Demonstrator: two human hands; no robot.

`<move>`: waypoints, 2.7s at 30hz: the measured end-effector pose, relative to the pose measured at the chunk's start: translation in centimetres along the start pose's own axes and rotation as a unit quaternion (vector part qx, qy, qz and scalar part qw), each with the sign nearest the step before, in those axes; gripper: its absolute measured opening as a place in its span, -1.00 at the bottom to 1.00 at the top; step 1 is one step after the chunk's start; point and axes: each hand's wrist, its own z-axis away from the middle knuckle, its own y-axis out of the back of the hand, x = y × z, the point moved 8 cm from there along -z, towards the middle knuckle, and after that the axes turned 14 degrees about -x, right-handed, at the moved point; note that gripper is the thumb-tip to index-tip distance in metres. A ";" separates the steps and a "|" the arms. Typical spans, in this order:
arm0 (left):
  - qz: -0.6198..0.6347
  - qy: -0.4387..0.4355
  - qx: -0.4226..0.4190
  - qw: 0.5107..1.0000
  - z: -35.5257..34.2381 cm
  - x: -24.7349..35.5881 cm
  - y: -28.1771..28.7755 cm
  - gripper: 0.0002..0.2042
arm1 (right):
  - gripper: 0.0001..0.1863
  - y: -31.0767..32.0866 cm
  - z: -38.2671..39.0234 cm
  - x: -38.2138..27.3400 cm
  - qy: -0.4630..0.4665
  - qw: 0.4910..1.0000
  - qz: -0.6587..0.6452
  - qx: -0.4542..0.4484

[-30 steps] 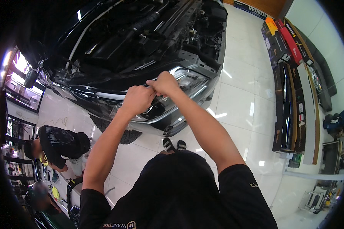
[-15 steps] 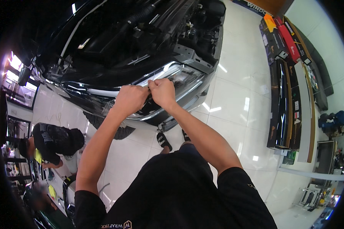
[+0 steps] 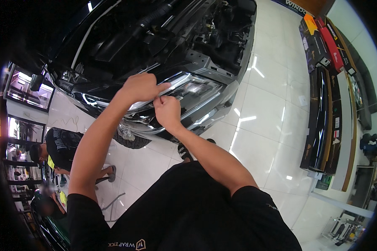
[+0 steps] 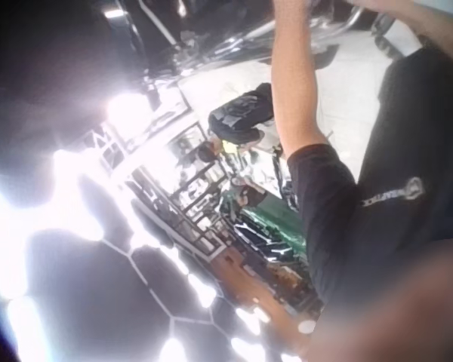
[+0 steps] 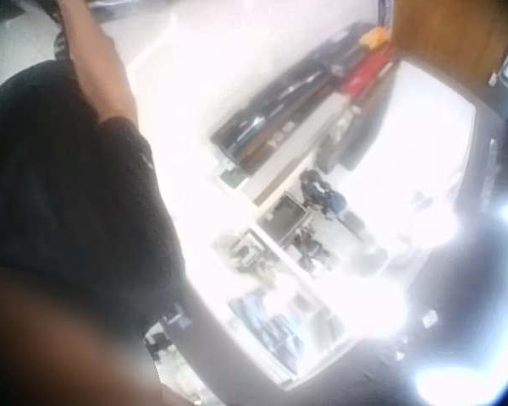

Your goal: The person applies a transparent protective film to the front bumper and headlight area of a black car. They smooth the film with their hands, peel back sections to adjust placement, and continue working along the contours of the bumper.

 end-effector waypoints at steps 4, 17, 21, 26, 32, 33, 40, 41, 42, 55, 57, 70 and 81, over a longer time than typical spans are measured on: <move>-0.077 0.030 -0.042 0.996 -2.4 2.1 -1.5 -0.49 | -0.63 -0.1 0.3 -0.1 0.018 0.999 -0.025 0.019; -0.016 -0.100 0.084 0.991 -1.3 1.1 -2.9 -0.73 | -0.66 -0.5 1.0 0.5 0.033 0.997 -0.063 0.024; -0.012 -0.102 0.099 0.990 -1.0 1.6 -3.5 -0.73 | -0.72 -1.2 1.5 1.2 0.032 0.993 -0.109 0.028; 0.008 -0.099 0.107 0.989 -0.2 2.2 -3.7 -0.75 | -0.73 -1.6 2.0 1.5 -0.037 0.971 -0.171 -0.161; -0.019 -0.095 0.115 0.989 0.2 2.7 -3.9 -0.81 | -0.44 5.8 -4.0 0.6 -0.088 0.973 0.082 -0.198; -0.030 -0.094 0.110 0.989 0.2 2.9 -3.9 -0.82 | -0.42 5.5 -5.2 -0.4 -0.080 0.963 0.115 -0.230; -0.051 -0.080 0.141 0.986 1.2 3.3 -3.7 -0.82 | -0.44 4.2 -8.0 -2.4 -0.068 0.923 0.259 -0.275; -0.048 -0.083 0.143 0.985 1.2 3.3 -3.8 -0.82 | -0.44 4.2 -7.9 -2.3 -0.050 0.927 0.278 -0.245; -0.046 -0.087 0.144 0.985 1.2 3.3 -4.0 -0.83 | -0.46 4.1 -7.7 -1.6 -0.061 0.931 0.265 -0.243; -0.058 -0.130 0.186 0.972 1.9 3.6 -5.5 -0.87 | -0.58 4.2 -5.2 1.4 -0.068 0.965 0.130 -0.216; -0.066 -0.139 0.185 0.971 1.9 3.6 -5.8 -0.88 | -0.58 4.1 -4.8 1.8 -0.068 0.973 0.088 -0.203; 0.146 -0.043 0.048 0.987 -0.4 1.7 0.6 -0.48 | -0.55 3.8 -3.0 1.7 -0.032 0.994 0.014 -0.108; -0.086 0.000 -0.048 0.995 -6.9 4.9 -1.1 -0.50 | -0.64 3.3 -2.3 2.2 -0.031 0.998 -0.034 -0.052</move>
